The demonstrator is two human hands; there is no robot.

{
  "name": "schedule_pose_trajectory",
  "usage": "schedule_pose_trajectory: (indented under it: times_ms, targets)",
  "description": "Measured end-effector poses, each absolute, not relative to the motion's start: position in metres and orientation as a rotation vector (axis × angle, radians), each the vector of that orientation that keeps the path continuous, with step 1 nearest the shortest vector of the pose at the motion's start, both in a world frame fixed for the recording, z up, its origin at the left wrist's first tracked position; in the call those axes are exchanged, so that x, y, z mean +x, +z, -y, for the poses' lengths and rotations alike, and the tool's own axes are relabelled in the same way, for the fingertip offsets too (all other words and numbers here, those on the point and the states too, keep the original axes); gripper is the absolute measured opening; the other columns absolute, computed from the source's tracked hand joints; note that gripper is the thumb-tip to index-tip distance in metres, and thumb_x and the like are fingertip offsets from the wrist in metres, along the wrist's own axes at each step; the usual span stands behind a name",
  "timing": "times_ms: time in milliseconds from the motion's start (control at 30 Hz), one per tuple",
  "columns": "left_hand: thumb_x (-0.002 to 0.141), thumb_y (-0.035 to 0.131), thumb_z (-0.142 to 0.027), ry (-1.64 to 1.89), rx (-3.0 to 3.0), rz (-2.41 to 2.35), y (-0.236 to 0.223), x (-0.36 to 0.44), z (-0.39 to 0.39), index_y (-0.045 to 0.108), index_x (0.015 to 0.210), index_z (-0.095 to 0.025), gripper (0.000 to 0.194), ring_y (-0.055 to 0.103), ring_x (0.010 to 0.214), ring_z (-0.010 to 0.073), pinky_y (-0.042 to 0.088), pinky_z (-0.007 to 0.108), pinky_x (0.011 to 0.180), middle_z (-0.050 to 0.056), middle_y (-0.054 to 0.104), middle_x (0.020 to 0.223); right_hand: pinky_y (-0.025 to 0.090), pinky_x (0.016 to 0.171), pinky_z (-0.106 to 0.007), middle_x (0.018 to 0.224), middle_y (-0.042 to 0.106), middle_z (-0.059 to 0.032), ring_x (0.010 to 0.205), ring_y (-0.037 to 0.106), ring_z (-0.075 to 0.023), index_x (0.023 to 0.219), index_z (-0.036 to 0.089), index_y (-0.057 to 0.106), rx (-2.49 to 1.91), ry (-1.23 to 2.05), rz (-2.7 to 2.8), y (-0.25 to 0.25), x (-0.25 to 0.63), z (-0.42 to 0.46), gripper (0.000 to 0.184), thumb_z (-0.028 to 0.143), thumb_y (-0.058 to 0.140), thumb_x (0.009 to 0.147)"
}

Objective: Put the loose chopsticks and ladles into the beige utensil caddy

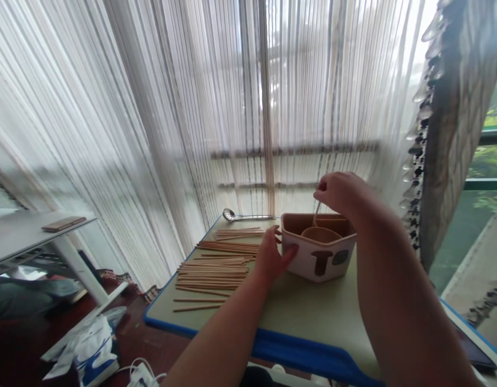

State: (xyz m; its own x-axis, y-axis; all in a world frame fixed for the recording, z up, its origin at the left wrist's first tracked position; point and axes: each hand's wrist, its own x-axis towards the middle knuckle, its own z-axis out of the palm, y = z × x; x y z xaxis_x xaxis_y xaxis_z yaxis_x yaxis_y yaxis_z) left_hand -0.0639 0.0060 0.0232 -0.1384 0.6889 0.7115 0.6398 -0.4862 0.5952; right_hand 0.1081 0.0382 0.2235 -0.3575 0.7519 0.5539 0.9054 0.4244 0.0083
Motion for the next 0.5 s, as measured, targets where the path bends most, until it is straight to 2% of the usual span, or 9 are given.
schedule_pose_trajectory:
  times_ms: [100,233,333,433,500]
  targets:
    - [0.076,0.066,-0.039,1.725,2.014,-1.552,0.023,-0.059,-0.003,0.033,0.128,-0.021,0.064,0.056,0.084,0.0168,0.051,0.035,0.073,0.009,0.053,0.113,0.042,0.066,-0.031,0.077,0.069,-0.0109,0.077,0.062,-0.0228,0.078,0.016,0.072,-1.384,-0.447,2.211,0.221,0.105,-0.033,0.021,0.027,0.055,0.074]
    - [0.077,0.066,-0.039,1.733,2.016,-1.547,0.024,-0.055,0.000,0.033,0.128,-0.022,0.063,0.056,0.083,0.0161,0.050,0.034,0.073,0.009,0.053,0.112,0.042,0.067,-0.028,0.078,0.071,-0.0078,0.073,0.062,-0.0188,0.083,0.018,0.073,-1.188,-0.280,2.377,0.210,0.087,-0.035,0.022,0.022,0.054,0.073]
    - [0.076,0.066,-0.038,1.724,2.040,-1.555,0.026,-0.054,0.001,0.033,0.127,-0.023,0.063,0.055,0.082,0.0155,0.049,0.033,0.071,0.008,0.054,0.111,0.043,0.071,-0.028,0.087,0.071,-0.0064,0.075,0.063,-0.0175,0.104,0.021,0.071,-1.047,-0.125,2.430,0.202,0.075,-0.036,0.035,0.017,0.054,0.074]
    - [0.076,0.066,-0.040,1.731,2.040,-1.571,0.028,-0.055,0.003,0.030,0.129,-0.023,0.066,0.055,0.077,0.0137,0.049,0.031,0.068,0.008,0.053,0.114,0.044,0.072,-0.028,0.089,0.072,-0.0066,0.075,0.063,-0.0172,0.130,0.021,0.055,-0.952,-0.067,2.379,0.202,0.072,-0.029,0.053,0.017,0.053,0.077]
    - [0.078,0.064,-0.044,1.766,2.016,-1.594,0.029,-0.055,0.005,0.028,0.130,-0.023,0.066,0.054,0.071,0.0116,0.048,0.030,0.066,0.008,0.052,0.116,0.044,0.071,-0.028,0.086,0.072,-0.0065,0.074,0.063,-0.0177,0.136,0.019,0.047,-0.917,-0.051,2.359,0.205,0.075,-0.021,0.059,0.021,0.054,0.078]
